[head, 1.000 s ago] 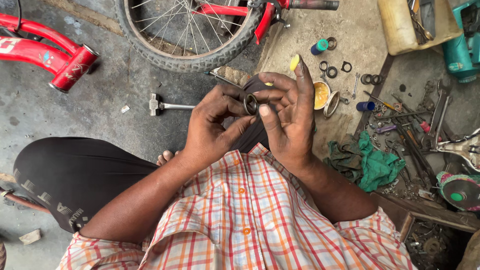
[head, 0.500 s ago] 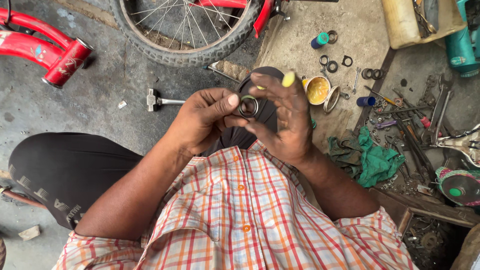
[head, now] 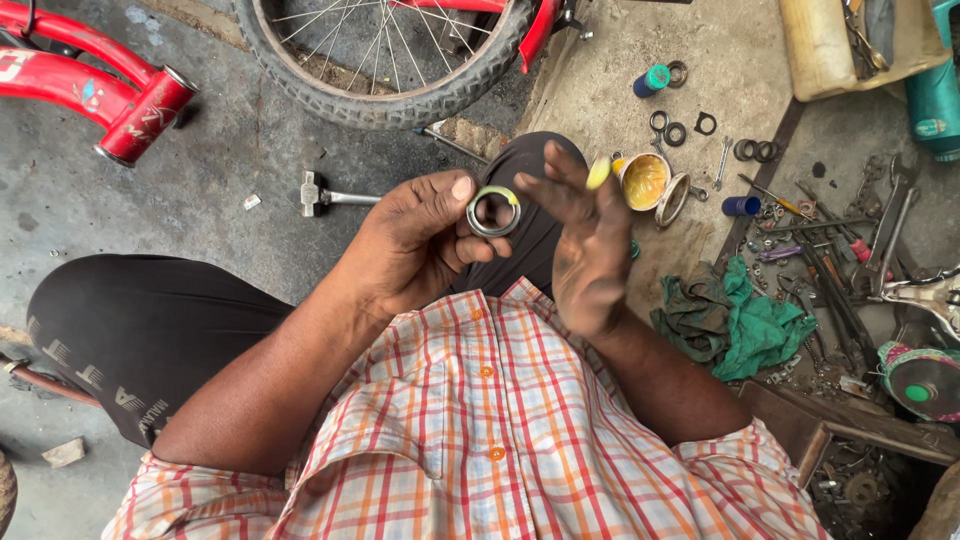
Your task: The person removes the front wheel and fork assembly from a red bicycle. They use a hammer to tap a metal ring into the bicycle frame's head tube. Then they apply grease to a bearing and install it into the frame.
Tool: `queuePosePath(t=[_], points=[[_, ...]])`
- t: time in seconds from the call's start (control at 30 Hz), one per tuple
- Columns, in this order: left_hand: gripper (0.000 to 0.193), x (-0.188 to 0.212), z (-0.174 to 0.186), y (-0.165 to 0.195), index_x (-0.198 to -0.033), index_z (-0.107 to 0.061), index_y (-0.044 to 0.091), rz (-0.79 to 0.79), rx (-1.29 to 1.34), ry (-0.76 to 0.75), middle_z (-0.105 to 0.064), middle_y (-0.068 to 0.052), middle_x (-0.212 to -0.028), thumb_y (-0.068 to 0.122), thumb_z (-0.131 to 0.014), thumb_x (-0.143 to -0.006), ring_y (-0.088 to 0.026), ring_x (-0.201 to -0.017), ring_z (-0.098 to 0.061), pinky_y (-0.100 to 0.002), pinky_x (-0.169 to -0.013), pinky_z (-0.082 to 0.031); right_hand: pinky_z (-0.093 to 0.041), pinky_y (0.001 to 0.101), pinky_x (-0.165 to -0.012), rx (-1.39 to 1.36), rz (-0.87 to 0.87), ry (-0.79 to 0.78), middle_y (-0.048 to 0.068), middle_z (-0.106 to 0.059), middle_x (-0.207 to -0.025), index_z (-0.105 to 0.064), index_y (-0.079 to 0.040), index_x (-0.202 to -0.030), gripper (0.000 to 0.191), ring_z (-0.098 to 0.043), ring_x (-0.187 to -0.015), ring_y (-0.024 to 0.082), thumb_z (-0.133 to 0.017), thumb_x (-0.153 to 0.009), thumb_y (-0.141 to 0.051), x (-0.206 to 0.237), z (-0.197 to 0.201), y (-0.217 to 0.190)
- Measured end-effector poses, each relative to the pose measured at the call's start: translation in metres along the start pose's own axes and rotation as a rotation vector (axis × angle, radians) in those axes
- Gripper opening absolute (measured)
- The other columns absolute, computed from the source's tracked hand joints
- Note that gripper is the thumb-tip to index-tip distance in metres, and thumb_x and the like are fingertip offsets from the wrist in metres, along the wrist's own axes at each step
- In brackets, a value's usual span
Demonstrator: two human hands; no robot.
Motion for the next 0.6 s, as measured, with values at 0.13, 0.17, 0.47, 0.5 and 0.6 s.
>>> queuePosePath(t=[0.13,0.17,0.47,0.5,0.6], points=[[0.029,-0.002,-0.003,-0.007,-0.109,-0.063,-0.009,0.038,-0.025,0.048,-0.072,-0.022,-0.104,0.019,-0.058,-0.109,-0.028,-0.089,-0.077,-0.027,-0.075,-0.064,-0.046,0.0456,-0.109,-0.291,-0.135,0.013,0.024,-0.059,-0.139,-0.02,-0.015,-0.165,0.095,-0.066,-0.121,0.03,-0.036,-0.099,-0.081,-0.01,0.008,0.005],[0.029,-0.002,-0.004,-0.008,-0.111,-0.064,-0.009,0.041,-0.019,0.048,-0.072,-0.022,-0.105,0.019,-0.058,-0.108,-0.027,-0.088,-0.076,-0.026,-0.075,-0.063,-0.047,0.0436,-0.107,-0.373,-0.152,-0.014,0.022,-0.06,-0.137,-0.021,-0.015,-0.167,0.093,-0.066,-0.12,0.028,-0.036,-0.102,-0.079,-0.011,0.007,0.005],[0.022,0.001,-0.003,0.001,-0.109,-0.063,-0.007,-0.106,0.001,0.101,-0.072,-0.02,-0.11,0.015,-0.062,-0.107,-0.027,-0.099,-0.075,-0.029,-0.087,-0.062,-0.024,0.0432,-0.129,-0.117,-0.069,-0.016,0.021,-0.063,-0.139,-0.016,-0.018,-0.168,0.098,-0.046,-0.151,0.027,-0.027,-0.097,-0.084,0.001,-0.001,-0.004],[0.022,0.0,-0.003,0.0,-0.109,-0.064,-0.007,-0.115,0.01,0.102,-0.072,-0.02,-0.111,0.015,-0.062,-0.107,-0.027,-0.1,-0.074,-0.029,-0.088,-0.062,-0.022,0.0428,-0.13,-0.087,-0.046,-0.006,0.019,-0.063,-0.141,-0.015,-0.019,-0.168,0.099,-0.044,-0.152,0.026,-0.027,-0.096,-0.085,0.002,-0.002,-0.005],[0.023,-0.002,-0.006,-0.007,-0.112,-0.065,-0.007,-0.092,0.01,0.139,-0.072,-0.019,-0.111,0.015,-0.062,-0.106,-0.026,-0.1,-0.073,-0.03,-0.088,-0.062,-0.018,0.0403,-0.134,-0.04,0.015,0.016,0.017,-0.058,-0.152,-0.011,-0.022,-0.17,0.099,-0.038,-0.154,0.023,-0.026,-0.096,-0.086,0.003,-0.004,-0.004]])
Point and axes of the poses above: each hand's wrist, its own x-axis away from the middle knuckle, its own z-axis out of the back of the hand, y = z × x, the point moved 3 cm from there along -x, towards the middle knuckle
